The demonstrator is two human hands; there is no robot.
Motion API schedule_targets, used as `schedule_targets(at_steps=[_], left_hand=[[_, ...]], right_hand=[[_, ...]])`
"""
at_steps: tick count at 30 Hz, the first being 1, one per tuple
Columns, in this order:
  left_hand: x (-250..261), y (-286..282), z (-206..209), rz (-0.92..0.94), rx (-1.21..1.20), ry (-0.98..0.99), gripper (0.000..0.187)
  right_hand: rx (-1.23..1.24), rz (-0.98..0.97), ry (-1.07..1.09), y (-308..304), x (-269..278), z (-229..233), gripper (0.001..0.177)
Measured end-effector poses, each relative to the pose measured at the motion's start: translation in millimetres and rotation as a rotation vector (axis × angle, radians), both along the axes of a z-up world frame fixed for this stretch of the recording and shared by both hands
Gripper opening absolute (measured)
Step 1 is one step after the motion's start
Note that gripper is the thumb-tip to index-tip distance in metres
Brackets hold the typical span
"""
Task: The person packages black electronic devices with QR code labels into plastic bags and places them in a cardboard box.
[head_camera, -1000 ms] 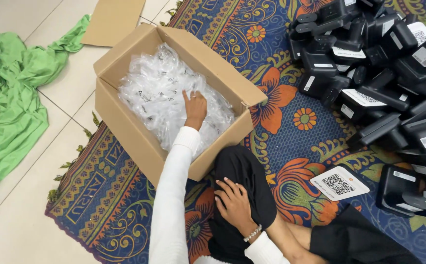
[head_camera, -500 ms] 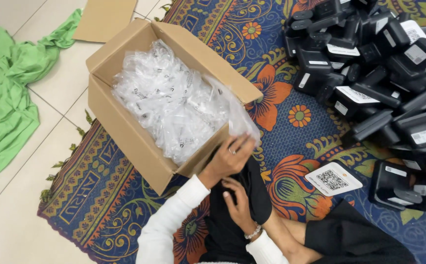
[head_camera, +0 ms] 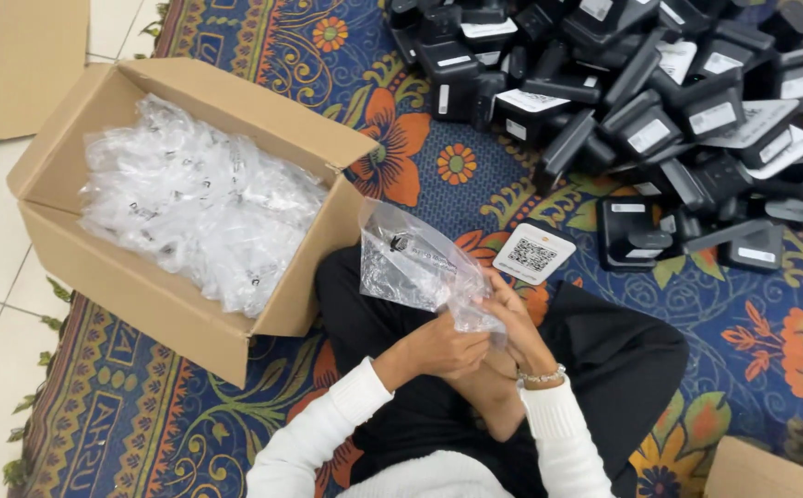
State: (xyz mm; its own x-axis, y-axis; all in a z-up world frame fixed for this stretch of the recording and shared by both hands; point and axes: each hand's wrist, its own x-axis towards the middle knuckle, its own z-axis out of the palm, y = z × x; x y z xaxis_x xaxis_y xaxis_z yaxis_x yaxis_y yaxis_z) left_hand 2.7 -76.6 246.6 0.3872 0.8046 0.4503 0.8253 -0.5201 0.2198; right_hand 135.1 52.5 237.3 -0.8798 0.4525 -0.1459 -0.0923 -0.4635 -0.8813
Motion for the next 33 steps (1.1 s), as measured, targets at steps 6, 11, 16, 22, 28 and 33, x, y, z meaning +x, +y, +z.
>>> schedule_targets(at_steps=[6, 11, 16, 22, 28, 33], left_hand=[[22, 18, 25, 0.036, 0.101, 0.042, 0.017], [28, 14, 37, 0.255, -0.042, -0.179, 0.026], [23, 25, 55, 0.662, -0.379, -0.667, 0.033], [4, 63, -21, 0.355, -0.172, -1.283, 0.034], [19, 77, -7, 0.413, -0.056, -1.514, 0.023], [25, 74, 28, 0.482, 0.052, -1.353, 0.018]], right_hand=[[-0.473, -0.374, 0.233, 3, 44, -119, 0.040], [-0.655, -0.490, 0.270, 0, 55, -86, 0.038], [-0.536, -0.518, 0.321, -2, 68, -64, 0.043], [-0.493, -0.430, 0.226, -4, 77, -82, 0.039], [-0.593, -0.501, 0.181, -9, 77, -111, 0.035], [-0.498, -0.549, 0.140, -20, 72, -77, 0.044]])
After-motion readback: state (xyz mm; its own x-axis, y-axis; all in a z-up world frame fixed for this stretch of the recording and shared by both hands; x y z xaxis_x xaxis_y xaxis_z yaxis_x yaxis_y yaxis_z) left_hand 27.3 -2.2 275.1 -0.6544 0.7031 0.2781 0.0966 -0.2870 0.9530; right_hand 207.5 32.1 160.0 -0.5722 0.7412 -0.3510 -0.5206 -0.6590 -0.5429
